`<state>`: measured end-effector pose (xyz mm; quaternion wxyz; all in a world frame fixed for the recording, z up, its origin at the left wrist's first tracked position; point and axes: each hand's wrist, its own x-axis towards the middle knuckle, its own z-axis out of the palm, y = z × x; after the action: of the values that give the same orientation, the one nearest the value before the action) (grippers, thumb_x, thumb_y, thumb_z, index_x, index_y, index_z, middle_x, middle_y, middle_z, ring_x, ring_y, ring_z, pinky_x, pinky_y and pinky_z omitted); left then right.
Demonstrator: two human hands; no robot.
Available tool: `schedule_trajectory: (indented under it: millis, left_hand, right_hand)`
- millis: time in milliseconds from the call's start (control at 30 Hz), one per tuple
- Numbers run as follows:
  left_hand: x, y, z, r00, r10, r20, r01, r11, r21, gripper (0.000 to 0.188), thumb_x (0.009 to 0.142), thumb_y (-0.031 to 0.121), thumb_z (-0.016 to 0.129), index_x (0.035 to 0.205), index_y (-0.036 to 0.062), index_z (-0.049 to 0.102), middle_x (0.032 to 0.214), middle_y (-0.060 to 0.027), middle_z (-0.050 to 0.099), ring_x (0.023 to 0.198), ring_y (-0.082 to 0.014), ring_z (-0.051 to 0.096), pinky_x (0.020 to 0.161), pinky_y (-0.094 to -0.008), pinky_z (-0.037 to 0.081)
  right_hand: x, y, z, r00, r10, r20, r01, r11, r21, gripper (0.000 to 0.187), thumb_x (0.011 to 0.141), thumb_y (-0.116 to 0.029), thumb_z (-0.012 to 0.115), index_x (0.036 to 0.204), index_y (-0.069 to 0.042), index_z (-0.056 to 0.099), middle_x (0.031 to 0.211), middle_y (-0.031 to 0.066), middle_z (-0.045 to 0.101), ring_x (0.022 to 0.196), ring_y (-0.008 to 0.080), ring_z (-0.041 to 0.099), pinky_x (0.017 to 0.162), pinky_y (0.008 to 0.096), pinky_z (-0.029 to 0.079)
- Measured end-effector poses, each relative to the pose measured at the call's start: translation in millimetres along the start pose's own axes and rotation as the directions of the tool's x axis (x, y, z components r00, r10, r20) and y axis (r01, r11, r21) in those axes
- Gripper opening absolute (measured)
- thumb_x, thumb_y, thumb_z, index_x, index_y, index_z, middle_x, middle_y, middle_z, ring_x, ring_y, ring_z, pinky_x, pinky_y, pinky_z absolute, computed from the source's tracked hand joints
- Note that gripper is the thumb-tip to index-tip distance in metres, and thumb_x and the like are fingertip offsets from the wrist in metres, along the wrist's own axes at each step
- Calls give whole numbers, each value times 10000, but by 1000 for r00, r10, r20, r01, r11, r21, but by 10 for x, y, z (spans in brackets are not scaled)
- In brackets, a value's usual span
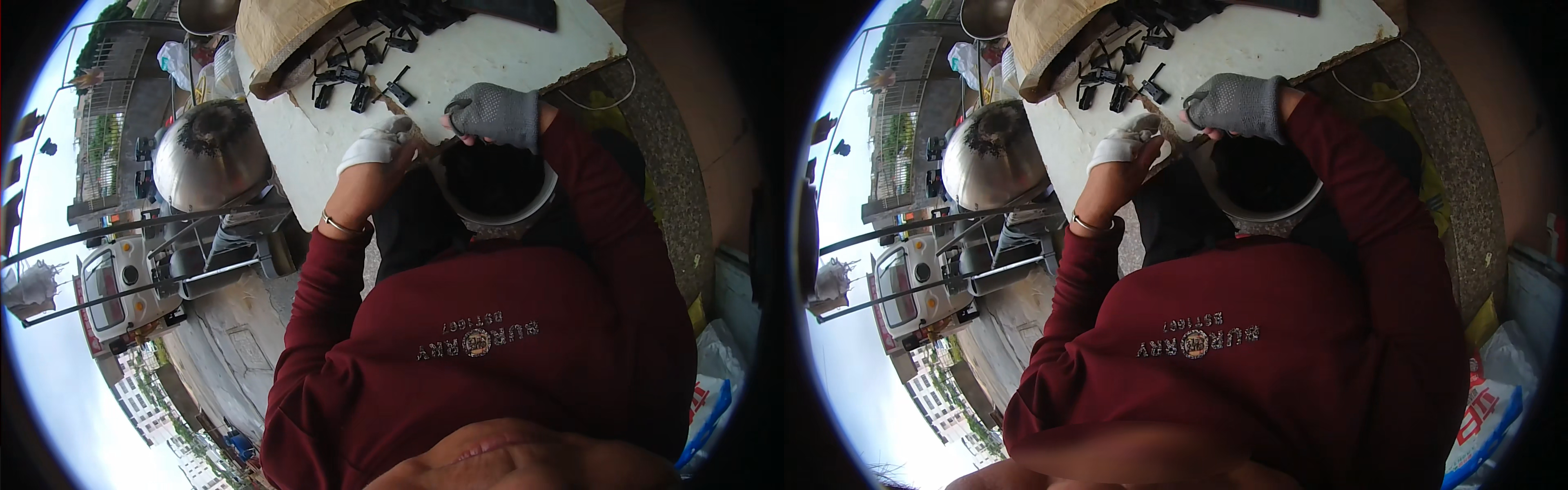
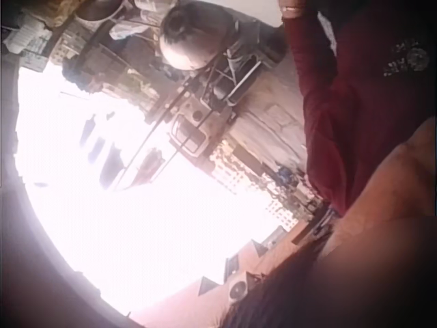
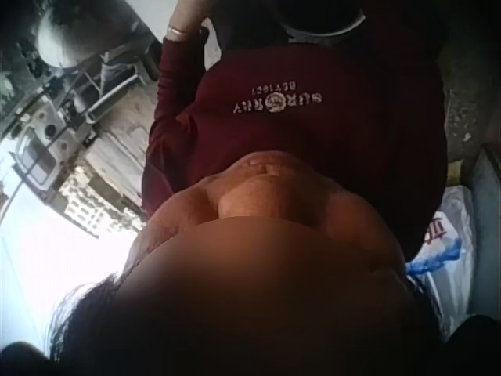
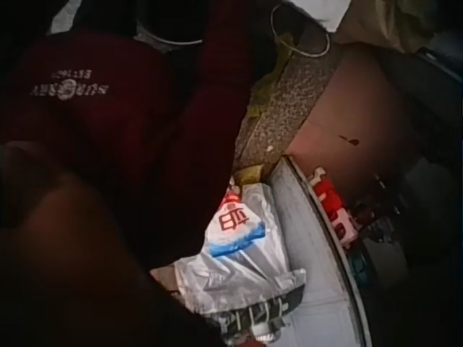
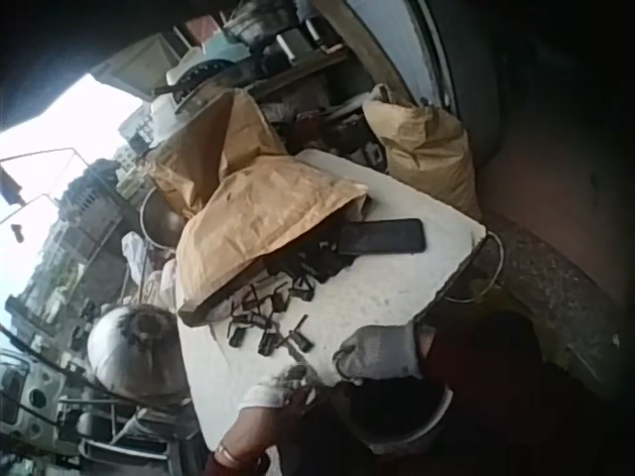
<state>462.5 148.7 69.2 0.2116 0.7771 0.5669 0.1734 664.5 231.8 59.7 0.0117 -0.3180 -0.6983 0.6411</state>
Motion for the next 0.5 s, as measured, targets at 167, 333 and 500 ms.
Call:
schedule_trajectory:
  millis: [167, 333, 500]
  left_hand:
    - [265, -304, -36, 930, 91, -355, 49, 929, 368, 285, 695, 69, 579, 975, 29, 546, 847, -190, 569, 800, -366, 535, 678, -403, 447]
    - [343, -703, 25, 904, -142, -404, 284, 905, 317, 250, 730, 143, 569, 946, 17, 562, 892, -167, 572, 844, -335, 531, 727, -378, 434]
    - [207, -650, 21, 890, -235, -390, 315, 936, 157, 185, 721, 114, 535, 880, 31, 579, 828, -154, 586, 794, -328, 555, 684, -366, 442]
  right_hand:
    - [229, 283, 71, 846, -260, -466, 115, 942, -316, 288, 801, -326, 527, 782, -40, 555, 655, 94, 573, 606, 208, 553, 589, 320, 447]
    - [487, 88, 154, 721, -491, -489, 100, 772, -628, 266, 757, -277, 560, 855, -30, 564, 768, 149, 585, 765, 320, 573, 697, 383, 457]
    - [847, -100, 322, 739, -500, -451, -30, 645, -764, 198, 745, -205, 532, 829, -40, 605, 798, 164, 605, 721, 313, 607, 606, 398, 493]
